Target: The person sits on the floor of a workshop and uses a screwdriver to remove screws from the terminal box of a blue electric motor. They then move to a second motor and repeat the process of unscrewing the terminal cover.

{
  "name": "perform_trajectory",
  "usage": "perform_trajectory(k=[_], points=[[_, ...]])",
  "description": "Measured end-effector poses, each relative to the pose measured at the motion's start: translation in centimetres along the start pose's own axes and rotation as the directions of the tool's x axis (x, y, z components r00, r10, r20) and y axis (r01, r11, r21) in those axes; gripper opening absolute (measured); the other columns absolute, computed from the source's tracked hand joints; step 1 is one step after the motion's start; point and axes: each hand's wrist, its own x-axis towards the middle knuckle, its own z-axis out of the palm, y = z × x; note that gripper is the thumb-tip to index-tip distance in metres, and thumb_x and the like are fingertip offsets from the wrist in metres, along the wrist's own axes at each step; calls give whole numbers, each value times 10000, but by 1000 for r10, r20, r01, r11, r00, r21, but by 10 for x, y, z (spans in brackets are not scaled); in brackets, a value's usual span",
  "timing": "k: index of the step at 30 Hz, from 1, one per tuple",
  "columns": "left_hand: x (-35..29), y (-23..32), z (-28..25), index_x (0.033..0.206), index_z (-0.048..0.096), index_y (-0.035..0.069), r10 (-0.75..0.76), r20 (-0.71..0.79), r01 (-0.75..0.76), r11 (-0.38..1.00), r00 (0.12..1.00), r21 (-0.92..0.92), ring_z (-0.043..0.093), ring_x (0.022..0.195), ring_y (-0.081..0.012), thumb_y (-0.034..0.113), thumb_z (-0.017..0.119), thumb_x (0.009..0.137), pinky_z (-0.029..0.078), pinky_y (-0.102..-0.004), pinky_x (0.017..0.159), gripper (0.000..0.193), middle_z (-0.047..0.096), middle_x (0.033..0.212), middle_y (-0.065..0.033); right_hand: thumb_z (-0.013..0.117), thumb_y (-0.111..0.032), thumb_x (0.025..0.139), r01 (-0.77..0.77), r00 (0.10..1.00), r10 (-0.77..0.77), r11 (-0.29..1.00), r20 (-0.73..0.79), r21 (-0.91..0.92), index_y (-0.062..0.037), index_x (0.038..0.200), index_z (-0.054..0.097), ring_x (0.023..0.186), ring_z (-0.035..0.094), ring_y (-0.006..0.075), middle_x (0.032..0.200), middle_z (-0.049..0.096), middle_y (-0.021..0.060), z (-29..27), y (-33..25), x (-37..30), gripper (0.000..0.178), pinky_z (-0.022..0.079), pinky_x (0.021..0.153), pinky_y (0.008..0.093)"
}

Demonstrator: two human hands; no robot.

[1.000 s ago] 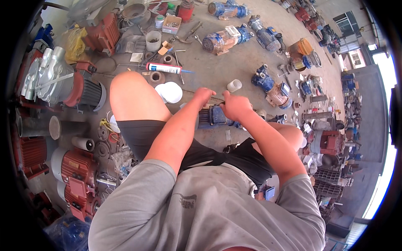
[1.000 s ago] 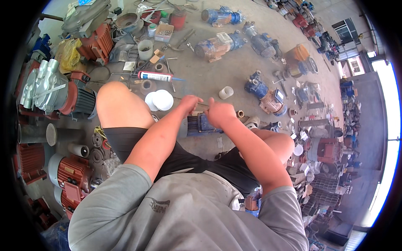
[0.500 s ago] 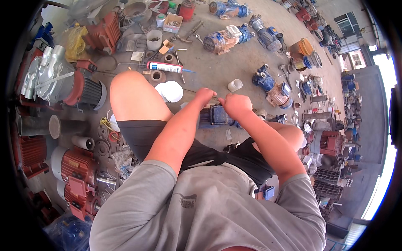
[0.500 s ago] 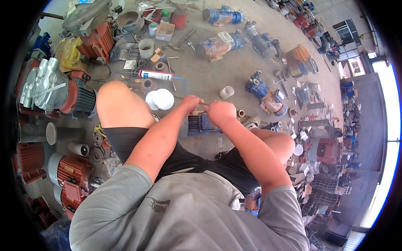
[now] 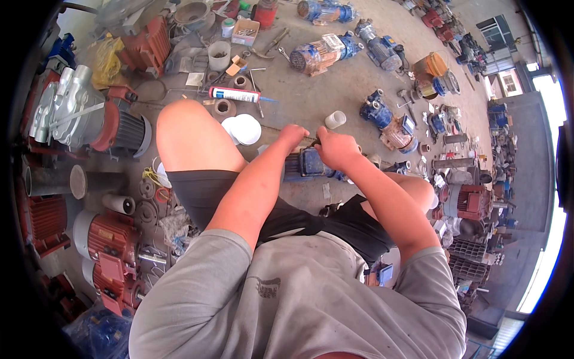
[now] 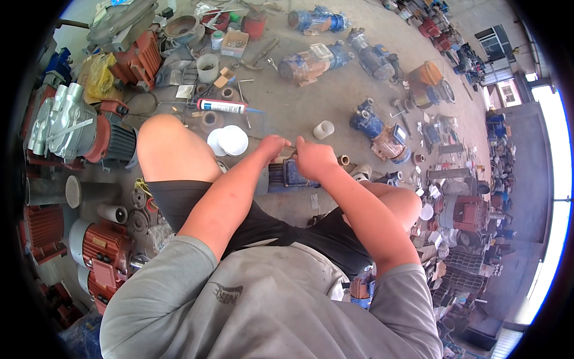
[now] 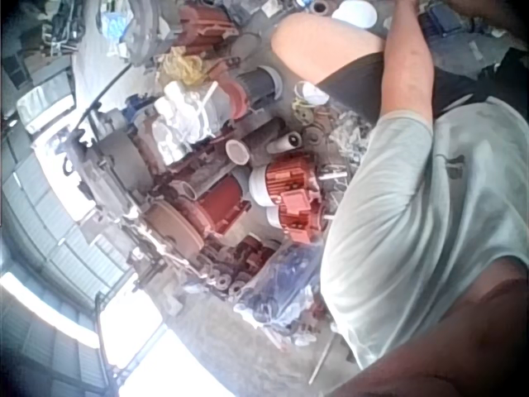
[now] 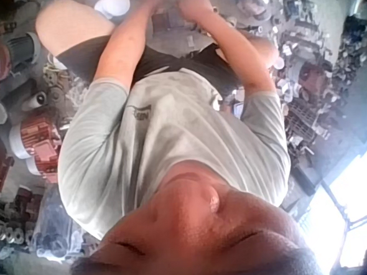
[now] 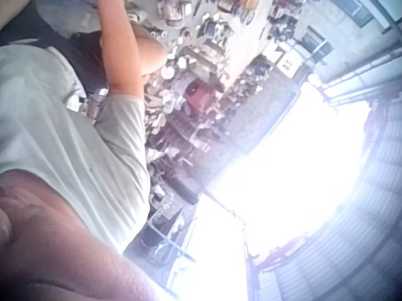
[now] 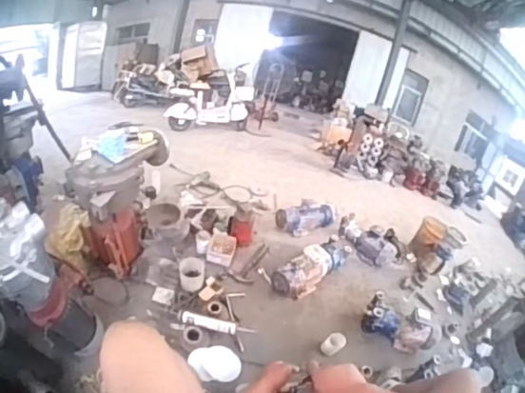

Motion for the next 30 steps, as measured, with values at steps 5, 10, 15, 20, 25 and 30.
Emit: perform_trajectory(k=[5,10,15,20,25,30], points=[[9,-8,-2,1098,653,57,-73,27,76,984,997,-160,521,596,-141,141,479,988,433,-330,513,223,601,790,-36,561,-392,1025,-121,974,139,987,179,-106,-37,1137,599,925,738,352,986,752,153,-13,-10,10,375,581,772,469],[14,-13,5,1004,638,33,-55,26,59,982,998,-177,613,629,-170,56,478,1002,537,-347,525,162,665,832,-77,550,-414,1024,67,997,-64,995,39,-80,-69,1117,655,930,737,353,977,755,150,0,13,0,372,585,781,461],[19,-16,4,1005,620,6,-62,-3,61,981,998,-183,645,645,-191,41,469,1023,564,-348,544,156,666,835,-91,599,-370,1000,-73,980,87,994,181,-81,-69,1100,640,937,730,357,996,749,134,-10,-1,3,320,580,789,474],[18,-20,3,1036,621,2,-81,34,87,966,996,-244,658,661,-184,41,477,1031,575,-336,555,150,673,845,-91,618,-357,985,105,994,-105,994,12,-38,-49,1012,705,956,732,335,1018,746,133,-9,0,-3,321,585,782,475],[18,-16,4,1056,635,4,-80,28,84,976,996,-203,660,671,-166,57,528,1026,586,-321,571,123,681,857,-84,640,-242,945,-31,987,39,998,157,-50,-63,980,721,969,737,325,1028,744,146,-8,-7,4,200,592,766,471],[13,-17,-2,1050,648,45,-86,90,98,986,992,-133,608,683,-122,155,607,1024,534,-293,594,120,651,836,-26,617,-151,912,12,970,2,998,241,-57,-76,985,734,962,740,329,1008,752,140,-10,-4,10,158,602,787,455]])
